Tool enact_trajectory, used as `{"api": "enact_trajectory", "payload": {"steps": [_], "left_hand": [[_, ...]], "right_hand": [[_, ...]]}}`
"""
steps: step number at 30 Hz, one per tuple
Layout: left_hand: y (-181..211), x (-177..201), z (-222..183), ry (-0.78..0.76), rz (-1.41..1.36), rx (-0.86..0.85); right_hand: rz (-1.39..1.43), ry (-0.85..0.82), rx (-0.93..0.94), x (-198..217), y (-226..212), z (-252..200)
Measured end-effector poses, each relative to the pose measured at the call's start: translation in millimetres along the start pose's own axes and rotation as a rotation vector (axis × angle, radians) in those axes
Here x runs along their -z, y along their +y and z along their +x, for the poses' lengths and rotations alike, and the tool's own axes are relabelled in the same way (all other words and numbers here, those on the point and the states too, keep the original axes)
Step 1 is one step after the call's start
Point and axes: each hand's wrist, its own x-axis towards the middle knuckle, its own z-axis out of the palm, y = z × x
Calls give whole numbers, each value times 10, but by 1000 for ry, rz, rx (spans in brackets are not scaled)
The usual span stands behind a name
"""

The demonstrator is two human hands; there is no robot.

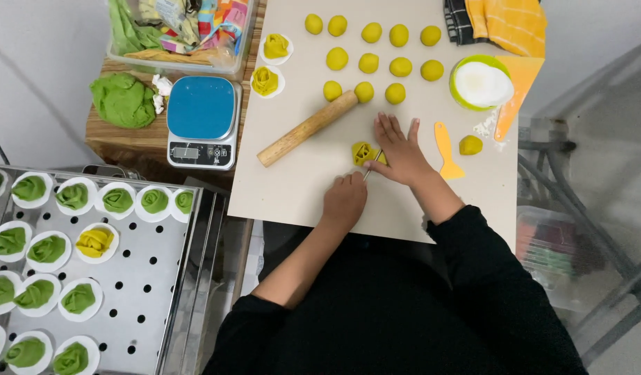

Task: Rolling out yellow dough with a rolling pin, cutting it into strips with a plastic scraper, and folding the strips into a decorative flower-like shape.

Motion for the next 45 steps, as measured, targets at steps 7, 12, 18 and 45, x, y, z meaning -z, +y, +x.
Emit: {"api": "enact_trajectory", "payload": {"steps": [7, 12, 18, 45], "left_hand": [[13, 138, 53, 63, -60, 2], [11, 138, 40, -5, -124, 0], [11, 165, 34, 4, -101, -7], [12, 199, 27, 77, -107, 12]], "right_hand": [[3, 7, -38, 43, 26, -116], [28, -16, -125, 25, 9, -178], [86, -3, -177, 103, -110, -296], [-102, 67, -6, -72, 87, -435]]}}
